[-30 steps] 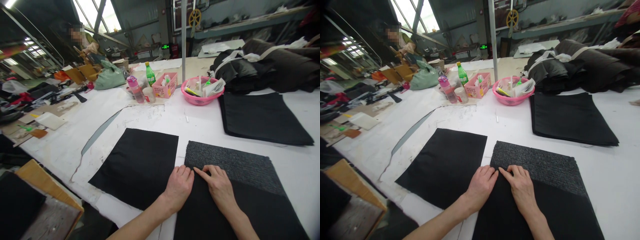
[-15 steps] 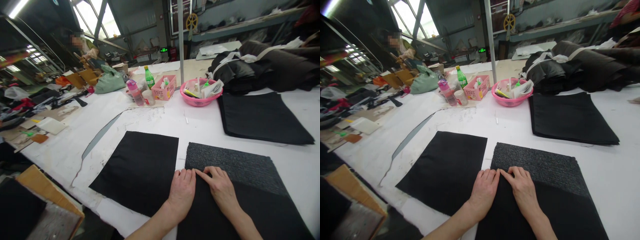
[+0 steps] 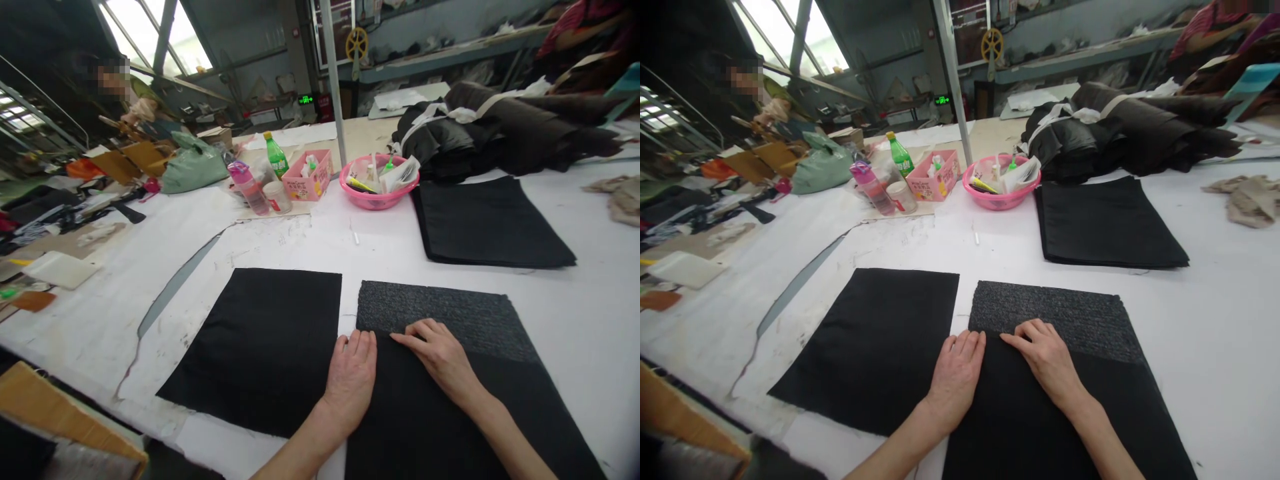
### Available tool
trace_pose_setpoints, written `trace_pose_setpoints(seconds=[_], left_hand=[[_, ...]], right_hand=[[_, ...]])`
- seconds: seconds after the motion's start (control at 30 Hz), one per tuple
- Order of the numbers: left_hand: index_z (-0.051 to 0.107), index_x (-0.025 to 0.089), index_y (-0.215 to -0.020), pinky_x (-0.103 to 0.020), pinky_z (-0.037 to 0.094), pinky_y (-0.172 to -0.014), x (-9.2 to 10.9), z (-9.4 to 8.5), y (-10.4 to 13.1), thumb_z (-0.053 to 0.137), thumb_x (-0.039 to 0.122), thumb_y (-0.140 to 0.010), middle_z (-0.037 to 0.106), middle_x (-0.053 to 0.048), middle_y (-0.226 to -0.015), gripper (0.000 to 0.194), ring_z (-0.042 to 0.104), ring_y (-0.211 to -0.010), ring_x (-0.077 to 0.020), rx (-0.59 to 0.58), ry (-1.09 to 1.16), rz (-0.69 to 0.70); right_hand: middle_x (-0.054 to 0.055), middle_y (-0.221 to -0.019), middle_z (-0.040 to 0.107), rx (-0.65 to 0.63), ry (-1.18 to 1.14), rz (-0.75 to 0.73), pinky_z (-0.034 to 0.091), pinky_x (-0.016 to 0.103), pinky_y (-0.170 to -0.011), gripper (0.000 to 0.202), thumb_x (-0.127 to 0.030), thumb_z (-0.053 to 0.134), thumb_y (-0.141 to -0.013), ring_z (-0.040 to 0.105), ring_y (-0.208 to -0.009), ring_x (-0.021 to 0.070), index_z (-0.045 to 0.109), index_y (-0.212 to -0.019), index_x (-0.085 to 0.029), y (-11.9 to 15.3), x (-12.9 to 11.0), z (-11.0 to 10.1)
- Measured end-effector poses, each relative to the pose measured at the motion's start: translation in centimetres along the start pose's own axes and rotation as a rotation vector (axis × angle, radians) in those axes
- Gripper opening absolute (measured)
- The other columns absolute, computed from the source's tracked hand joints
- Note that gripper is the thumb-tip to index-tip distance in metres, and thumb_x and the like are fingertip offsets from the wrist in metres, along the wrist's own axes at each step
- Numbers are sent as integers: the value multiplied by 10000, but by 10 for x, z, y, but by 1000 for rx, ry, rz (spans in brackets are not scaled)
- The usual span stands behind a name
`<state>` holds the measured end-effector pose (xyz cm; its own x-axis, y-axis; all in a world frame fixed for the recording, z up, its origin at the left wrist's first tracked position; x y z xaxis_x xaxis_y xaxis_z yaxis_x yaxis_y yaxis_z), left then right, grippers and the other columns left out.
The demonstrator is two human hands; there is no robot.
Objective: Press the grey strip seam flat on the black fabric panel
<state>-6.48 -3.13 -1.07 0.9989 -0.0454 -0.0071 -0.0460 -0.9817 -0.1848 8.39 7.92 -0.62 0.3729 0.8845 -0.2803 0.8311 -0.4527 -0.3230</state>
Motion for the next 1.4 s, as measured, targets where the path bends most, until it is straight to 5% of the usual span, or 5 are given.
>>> trace_pose_setpoints(seconds=[0.33,0.53,1.13,1.4], left_hand=[[446,174,-1393,-447,446,-944,-2,-5,-2,477,117,-921,578,-100,-1183,476,526,-1114,-254,-61,8,32],[431,110,-1391,-408,414,-1006,3,-4,-7,448,118,-943,538,-109,-1267,449,471,-1199,-225,-66,-62,152],[402,209,-1420,-418,433,-938,4,-7,-17,474,107,-926,542,-81,-1165,510,505,-1094,-230,-130,-10,195],[402,118,-1404,-385,422,-961,12,-6,-23,435,96,-936,541,-103,-1200,469,499,-1097,-216,-143,-28,285]], right_hand=[[51,-968,540,-33,43,25,351,331,-760,279,-162,477,-993,476,-885,193,616,-1217,-254,2,-9,-3],[56,-966,518,-45,36,28,346,347,-764,278,-156,454,-1000,461,-884,205,603,-1218,-243,3,-10,0],[47,-956,543,-40,-40,51,378,337,-790,259,-185,487,-995,474,-878,199,645,-1166,-298,19,14,-21],[46,-982,544,-58,1,44,368,349,-790,286,-161,504,-984,484,-901,205,625,-1198,-308,23,15,-18]])
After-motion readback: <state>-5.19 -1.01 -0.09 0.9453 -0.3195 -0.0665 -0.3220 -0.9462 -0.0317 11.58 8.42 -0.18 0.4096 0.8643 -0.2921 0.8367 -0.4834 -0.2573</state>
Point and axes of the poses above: each hand's wrist, its own y-axis away from the middle knuckle, its own z-axis out of the palm, x = y × z, the point moved 4 cm from there along -y, towards the middle knuckle
